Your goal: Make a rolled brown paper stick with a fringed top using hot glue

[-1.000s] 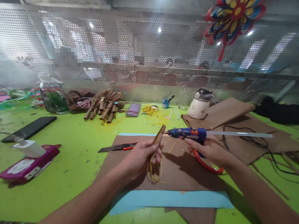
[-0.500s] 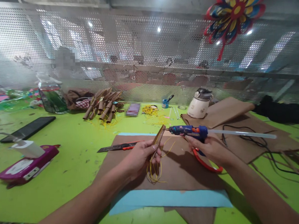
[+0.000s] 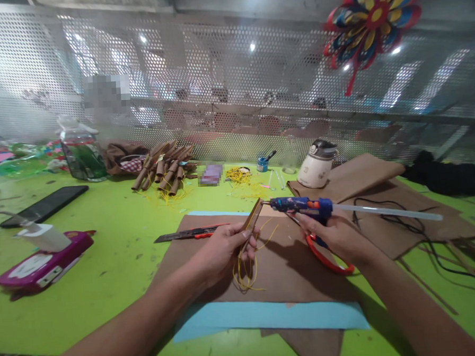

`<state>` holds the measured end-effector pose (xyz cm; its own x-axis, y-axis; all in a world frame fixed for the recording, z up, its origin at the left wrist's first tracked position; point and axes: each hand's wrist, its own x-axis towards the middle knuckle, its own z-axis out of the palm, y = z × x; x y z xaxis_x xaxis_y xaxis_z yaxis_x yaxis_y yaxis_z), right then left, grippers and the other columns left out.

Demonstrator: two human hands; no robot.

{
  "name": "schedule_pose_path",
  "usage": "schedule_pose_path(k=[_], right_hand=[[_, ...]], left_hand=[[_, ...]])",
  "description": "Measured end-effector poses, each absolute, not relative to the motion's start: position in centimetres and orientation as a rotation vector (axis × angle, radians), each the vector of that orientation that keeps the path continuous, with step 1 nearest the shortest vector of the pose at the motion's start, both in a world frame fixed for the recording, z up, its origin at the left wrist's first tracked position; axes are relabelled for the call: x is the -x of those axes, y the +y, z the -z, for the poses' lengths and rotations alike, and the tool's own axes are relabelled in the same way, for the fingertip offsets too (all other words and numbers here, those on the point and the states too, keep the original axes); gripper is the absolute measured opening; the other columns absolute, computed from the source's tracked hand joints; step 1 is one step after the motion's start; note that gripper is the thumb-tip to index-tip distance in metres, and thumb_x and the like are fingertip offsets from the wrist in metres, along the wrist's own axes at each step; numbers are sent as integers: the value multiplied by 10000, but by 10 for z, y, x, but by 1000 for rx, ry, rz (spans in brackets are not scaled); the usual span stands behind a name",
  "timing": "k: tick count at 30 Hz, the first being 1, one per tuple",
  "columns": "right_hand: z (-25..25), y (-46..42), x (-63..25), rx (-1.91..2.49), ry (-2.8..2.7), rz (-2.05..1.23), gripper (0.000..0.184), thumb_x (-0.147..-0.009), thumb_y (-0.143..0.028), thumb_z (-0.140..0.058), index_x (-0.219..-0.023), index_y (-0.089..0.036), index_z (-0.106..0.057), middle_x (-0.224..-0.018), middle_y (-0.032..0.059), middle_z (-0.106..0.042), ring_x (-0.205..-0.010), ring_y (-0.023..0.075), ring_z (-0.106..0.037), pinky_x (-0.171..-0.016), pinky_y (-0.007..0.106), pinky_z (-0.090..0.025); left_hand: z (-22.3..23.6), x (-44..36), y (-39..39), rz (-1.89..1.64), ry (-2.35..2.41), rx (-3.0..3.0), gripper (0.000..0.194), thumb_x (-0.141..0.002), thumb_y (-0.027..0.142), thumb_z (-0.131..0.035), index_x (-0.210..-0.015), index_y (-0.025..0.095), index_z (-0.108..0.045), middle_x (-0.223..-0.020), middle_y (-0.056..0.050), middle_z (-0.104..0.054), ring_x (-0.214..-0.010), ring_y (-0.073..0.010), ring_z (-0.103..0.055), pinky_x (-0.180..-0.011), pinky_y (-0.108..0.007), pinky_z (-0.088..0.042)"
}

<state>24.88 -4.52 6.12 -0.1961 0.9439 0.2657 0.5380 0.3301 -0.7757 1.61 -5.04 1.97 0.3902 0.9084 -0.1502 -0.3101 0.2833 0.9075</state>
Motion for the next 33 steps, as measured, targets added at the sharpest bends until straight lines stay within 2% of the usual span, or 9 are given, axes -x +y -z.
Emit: schedule_pose_path(k=[5,16,24,33], right_hand=[[-59,-42,-250,1309,-1849,-663,386,-841,-513,-513,-679,-176,-610,-599,18,-609,-601,175,-580,-612,271,-476],[-53,-41,-256,1278,-1986,-948,395,-869,-501,-486,-656,-187,-597,-625,20,-589,-627,173,-572,-628,276,-467],[-58,-43,-254,1215,-2078,-932,383,-870,-497,-488,-647,-203,-591,-643,26,-617,-661,185,-588,-671,284,-472],[-50,-37,-258,1257,-1895,-866,384,-875,-498,-489,-715,-179,-632,-655,38,-626,-653,186,-594,-637,277,-460]], left_hand=[[-19,-16,-50,-926,790,-940,154,-834,186,-594,-923,76,-654,-700,-36,-582,-502,-60,-494,-498,-182,-380],[-24,-14,-51,-929,758,-924,127,-837,166,-588,-911,80,-645,-696,-37,-584,-518,-62,-515,-523,-184,-389],[-24,-13,-49,-903,749,-939,162,-861,153,-549,-945,60,-651,-717,-45,-568,-526,-56,-505,-513,-165,-374],[-21,-13,-48,-887,749,-908,178,-863,163,-548,-947,45,-651,-731,-61,-582,-531,-61,-508,-502,-168,-367]])
